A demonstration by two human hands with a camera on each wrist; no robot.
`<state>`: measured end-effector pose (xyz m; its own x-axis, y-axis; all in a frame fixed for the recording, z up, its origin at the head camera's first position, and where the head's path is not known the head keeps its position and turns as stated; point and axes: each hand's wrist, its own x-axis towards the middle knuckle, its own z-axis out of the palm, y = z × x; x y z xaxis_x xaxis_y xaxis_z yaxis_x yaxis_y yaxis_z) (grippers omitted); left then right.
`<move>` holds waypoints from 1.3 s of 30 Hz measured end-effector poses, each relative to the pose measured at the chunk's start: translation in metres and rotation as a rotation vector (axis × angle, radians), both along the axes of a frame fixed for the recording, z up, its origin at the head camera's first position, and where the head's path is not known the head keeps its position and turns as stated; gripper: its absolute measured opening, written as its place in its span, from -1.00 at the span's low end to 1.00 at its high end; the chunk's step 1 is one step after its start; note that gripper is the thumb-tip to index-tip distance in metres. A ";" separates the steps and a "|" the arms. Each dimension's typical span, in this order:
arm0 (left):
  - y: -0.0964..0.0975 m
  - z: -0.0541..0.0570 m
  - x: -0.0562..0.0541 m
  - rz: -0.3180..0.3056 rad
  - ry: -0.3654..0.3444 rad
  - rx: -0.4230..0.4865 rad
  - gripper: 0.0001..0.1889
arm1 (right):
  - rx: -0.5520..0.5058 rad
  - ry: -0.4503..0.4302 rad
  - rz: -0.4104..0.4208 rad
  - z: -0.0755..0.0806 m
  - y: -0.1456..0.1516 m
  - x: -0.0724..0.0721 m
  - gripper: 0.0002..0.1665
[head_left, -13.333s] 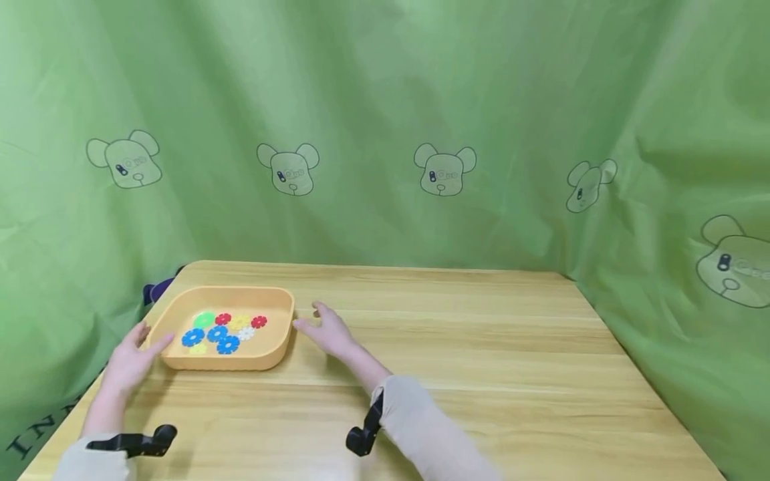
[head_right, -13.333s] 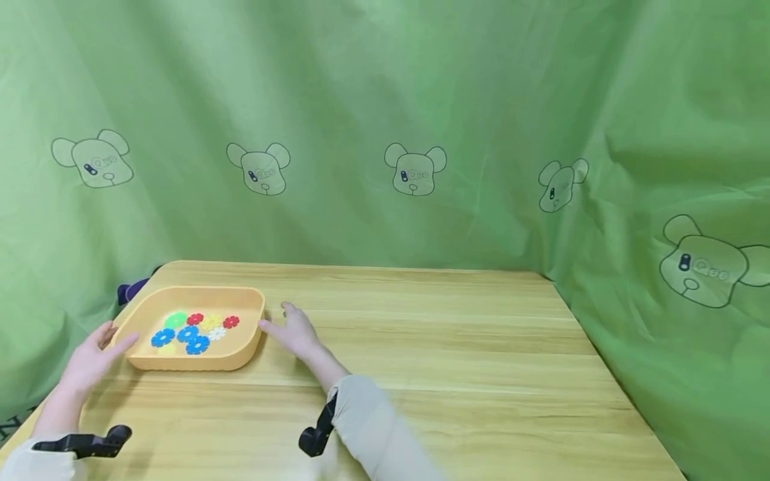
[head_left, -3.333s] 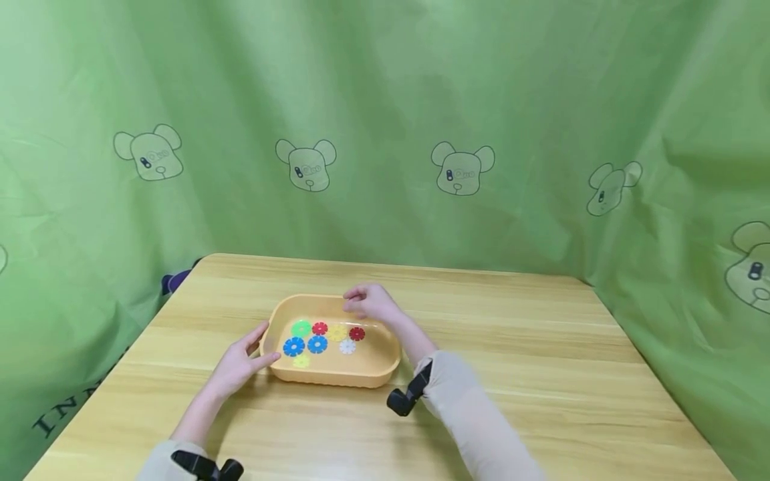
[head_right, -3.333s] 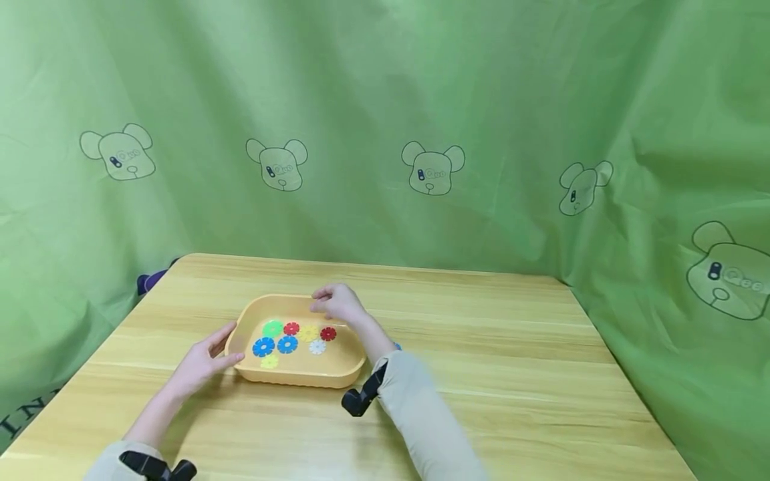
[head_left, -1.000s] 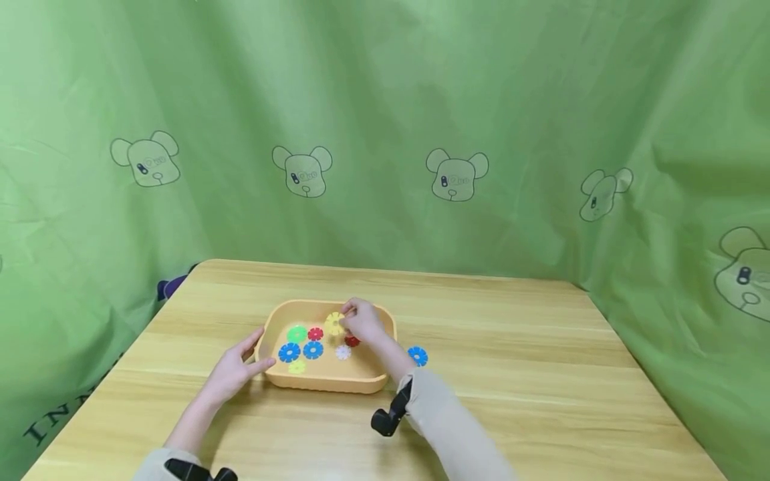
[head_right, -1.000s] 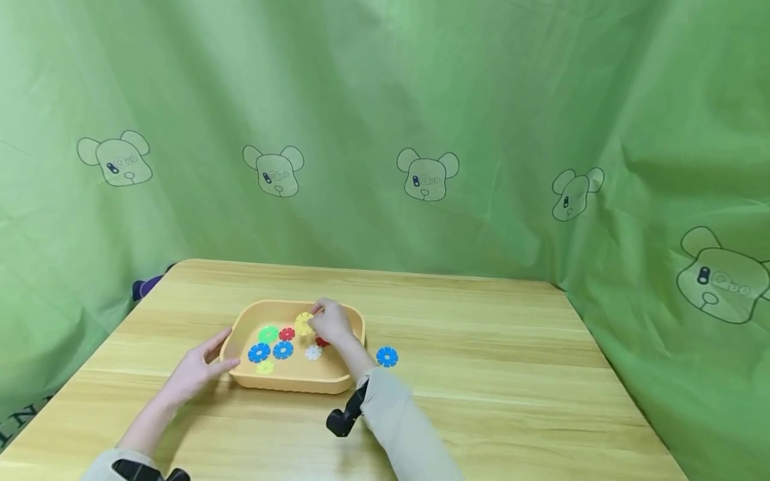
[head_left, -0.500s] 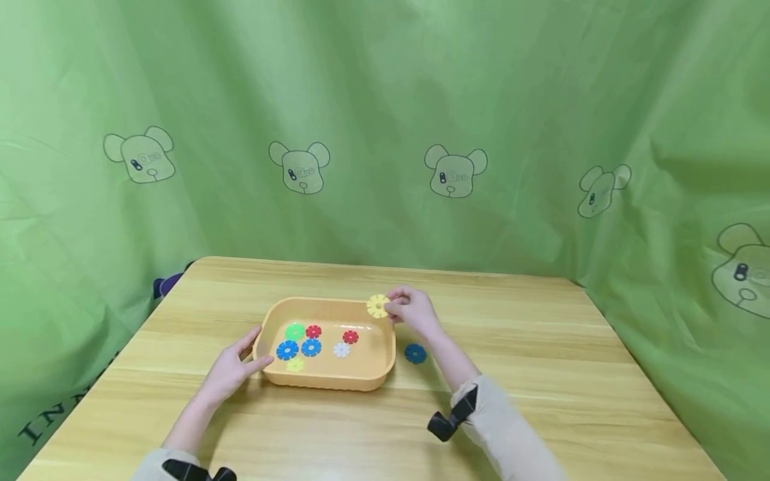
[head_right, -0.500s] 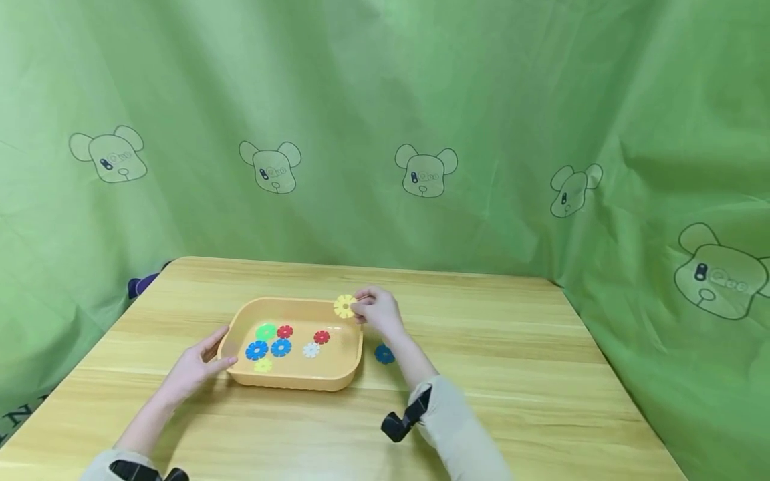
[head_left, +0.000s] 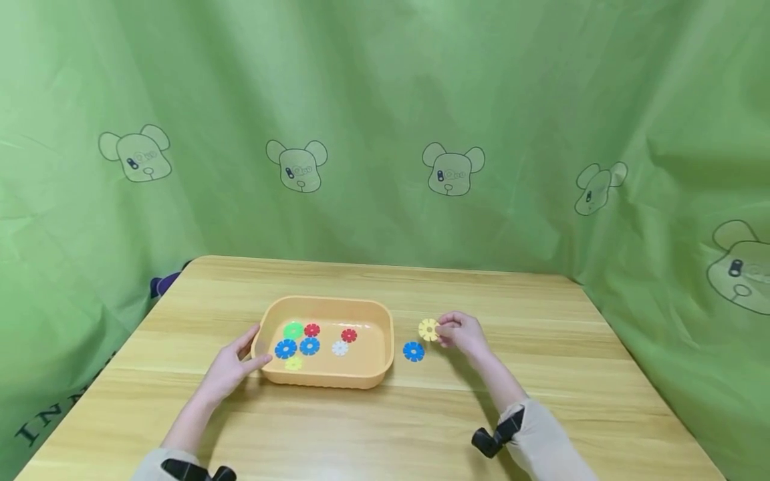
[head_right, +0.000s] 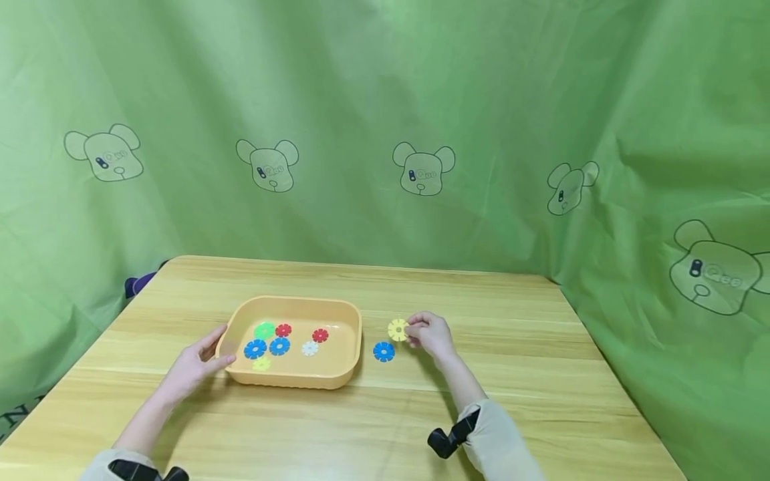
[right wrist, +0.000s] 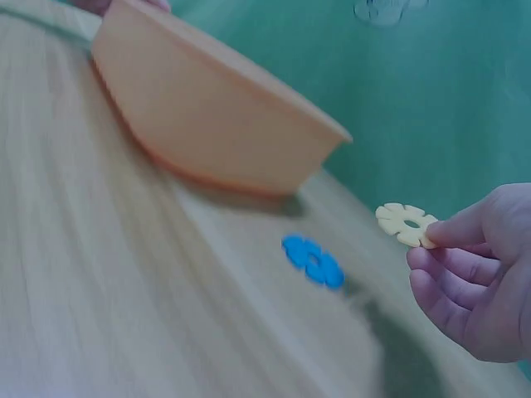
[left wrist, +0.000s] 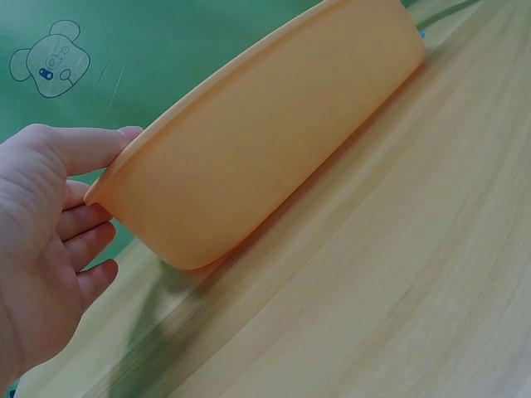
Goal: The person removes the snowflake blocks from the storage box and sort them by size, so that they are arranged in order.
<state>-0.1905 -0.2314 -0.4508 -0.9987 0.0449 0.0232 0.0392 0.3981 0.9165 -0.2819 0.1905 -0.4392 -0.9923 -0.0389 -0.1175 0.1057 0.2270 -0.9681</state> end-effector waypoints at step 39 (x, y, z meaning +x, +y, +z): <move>-0.003 -0.005 -0.002 -0.005 0.000 0.023 -0.20 | 0.308 -0.020 0.058 -0.013 0.014 0.001 -0.71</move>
<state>-0.1930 -0.2344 -0.4554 -0.9985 0.0489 0.0247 0.0413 0.3771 0.9252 -0.2812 0.2049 -0.4527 -0.9869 -0.0550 -0.1518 0.1021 0.5159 -0.8506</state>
